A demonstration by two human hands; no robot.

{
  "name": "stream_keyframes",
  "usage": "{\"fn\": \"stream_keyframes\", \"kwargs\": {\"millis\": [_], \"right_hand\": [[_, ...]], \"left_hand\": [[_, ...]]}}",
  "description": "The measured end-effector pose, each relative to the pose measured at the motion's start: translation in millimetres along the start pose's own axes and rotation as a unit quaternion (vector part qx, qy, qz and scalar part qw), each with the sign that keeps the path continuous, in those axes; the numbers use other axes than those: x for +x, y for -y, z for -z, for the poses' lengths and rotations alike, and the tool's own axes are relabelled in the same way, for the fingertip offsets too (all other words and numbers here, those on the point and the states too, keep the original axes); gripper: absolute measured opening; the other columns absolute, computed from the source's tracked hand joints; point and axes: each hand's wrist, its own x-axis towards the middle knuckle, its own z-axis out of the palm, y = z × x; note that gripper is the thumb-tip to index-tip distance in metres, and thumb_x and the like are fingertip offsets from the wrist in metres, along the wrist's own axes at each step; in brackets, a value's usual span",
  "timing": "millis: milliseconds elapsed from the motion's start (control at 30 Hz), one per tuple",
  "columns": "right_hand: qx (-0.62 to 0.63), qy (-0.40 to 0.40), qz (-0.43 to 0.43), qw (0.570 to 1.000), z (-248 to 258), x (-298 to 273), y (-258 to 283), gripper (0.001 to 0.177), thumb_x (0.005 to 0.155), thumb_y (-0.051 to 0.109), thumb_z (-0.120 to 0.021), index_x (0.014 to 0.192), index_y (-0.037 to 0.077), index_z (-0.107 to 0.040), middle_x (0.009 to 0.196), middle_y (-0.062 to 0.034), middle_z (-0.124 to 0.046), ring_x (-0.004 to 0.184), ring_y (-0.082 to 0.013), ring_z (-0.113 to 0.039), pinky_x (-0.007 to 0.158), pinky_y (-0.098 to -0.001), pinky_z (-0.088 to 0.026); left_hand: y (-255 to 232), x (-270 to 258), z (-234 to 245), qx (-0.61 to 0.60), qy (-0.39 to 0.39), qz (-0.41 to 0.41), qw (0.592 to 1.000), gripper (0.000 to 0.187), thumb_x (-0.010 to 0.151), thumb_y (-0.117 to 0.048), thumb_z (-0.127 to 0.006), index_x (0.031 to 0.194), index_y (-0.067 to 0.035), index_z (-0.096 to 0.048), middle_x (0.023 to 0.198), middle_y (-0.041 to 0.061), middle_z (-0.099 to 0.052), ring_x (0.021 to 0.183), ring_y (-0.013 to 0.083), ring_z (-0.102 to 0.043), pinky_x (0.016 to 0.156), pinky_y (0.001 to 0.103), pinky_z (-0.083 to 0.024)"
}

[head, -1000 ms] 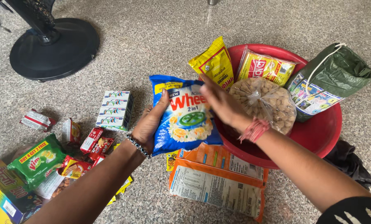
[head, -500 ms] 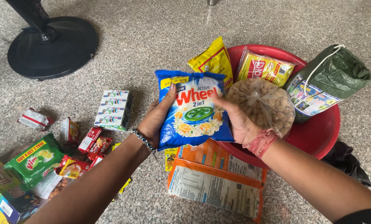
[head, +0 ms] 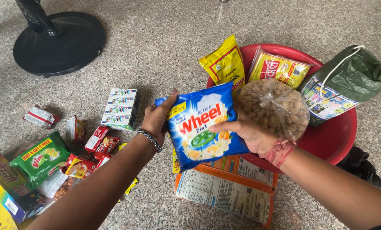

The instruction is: The person wipes the inside of a red plastic basin with a dark cloth, then places various grocery items into it. Items include a bag of peanuts, a packet of biscuits, a green bag, a yellow packet, a blue packet, a box of incense, and a large orange packet.

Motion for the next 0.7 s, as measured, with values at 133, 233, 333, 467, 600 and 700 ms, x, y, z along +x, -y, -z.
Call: {"fn": "stream_keyframes", "kwargs": {"millis": [133,233,333,467,600,700], "right_hand": [[-0.031,-0.002,-0.010,0.999,1.3,-1.5,-4.6,0.056,0.073,0.004,-0.081,0.126,0.004,-0.063,0.119,-0.0121,-0.075,0.103,-0.0208,-0.074,0.092,-0.0406,-0.061],[-0.021,0.000,-0.019,1.000,2.4,-0.3,-7.1,0.055,0.073,0.004,-0.081,0.125,0.003,-0.064,0.118,-0.0126,-0.075,0.103,-0.0210,-0.074,0.092,-0.0408,-0.061],[-0.008,0.002,-0.019,1.000,2.7,-0.1,-7.3,0.054,0.074,0.004,-0.081,0.126,0.003,-0.064,0.118,-0.0133,-0.075,0.103,-0.0219,-0.073,0.092,-0.0407,-0.060],[0.012,0.001,-0.018,1.000,2.8,-3.5,-7.0,0.056,0.073,0.004,-0.081,0.126,0.003,-0.063,0.119,-0.0130,-0.075,0.104,-0.0224,-0.073,0.092,-0.0406,-0.061],[-0.015,-0.012,-0.040,0.999,1.2,-9.0,-5.6,0.058,0.071,0.005,-0.082,0.126,0.005,-0.062,0.116,-0.0124,-0.075,0.102,-0.0222,-0.074,0.090,-0.0420,-0.062],[-0.037,-0.001,-0.045,0.998,-1.8,-10.2,-5.7,0.058,0.071,0.007,-0.083,0.126,0.004,-0.063,0.115,-0.0119,-0.076,0.101,-0.0210,-0.074,0.089,-0.0416,-0.062]], "left_hand": [[8.5,8.1,3.8,-0.020,-0.069,0.007,0.997,0.063,0.073,-0.040,-0.088,0.109,0.002,-0.057,0.091,0.011,-0.074,0.073,0.0192,-0.074,0.066,0.037,-0.063],[13.7,15.1,6.8,-0.036,-0.076,0.016,0.996,0.060,0.074,-0.040,-0.086,0.106,0.001,-0.056,0.089,0.011,-0.074,0.071,0.0193,-0.073,0.065,0.038,-0.062],[17.8,23.0,11.5,-0.009,-0.079,0.005,0.997,0.059,0.080,-0.048,-0.082,0.103,0.002,-0.062,0.084,0.009,-0.071,0.067,0.0187,-0.068,0.060,0.038,-0.055],[9.7,24.8,14.1,0.152,-0.087,-0.099,0.980,0.061,0.090,-0.057,-0.075,0.094,0.004,-0.076,0.084,0.015,-0.075,0.070,0.0195,-0.070,0.065,0.035,-0.056],[-10.0,2.7,8.7,0.316,0.072,-0.441,0.837,0.045,0.091,-0.051,-0.073,0.103,-0.008,-0.083,0.099,0.009,-0.081,0.086,0.0118,-0.078,0.078,0.031,-0.061],[-18.0,-11.5,-4.7,0.398,0.177,-0.484,0.759,0.046,0.088,-0.049,-0.075,0.104,-0.006,-0.079,0.096,0.011,-0.078,0.080,0.0160,-0.076,0.069,0.032,-0.059]]}}
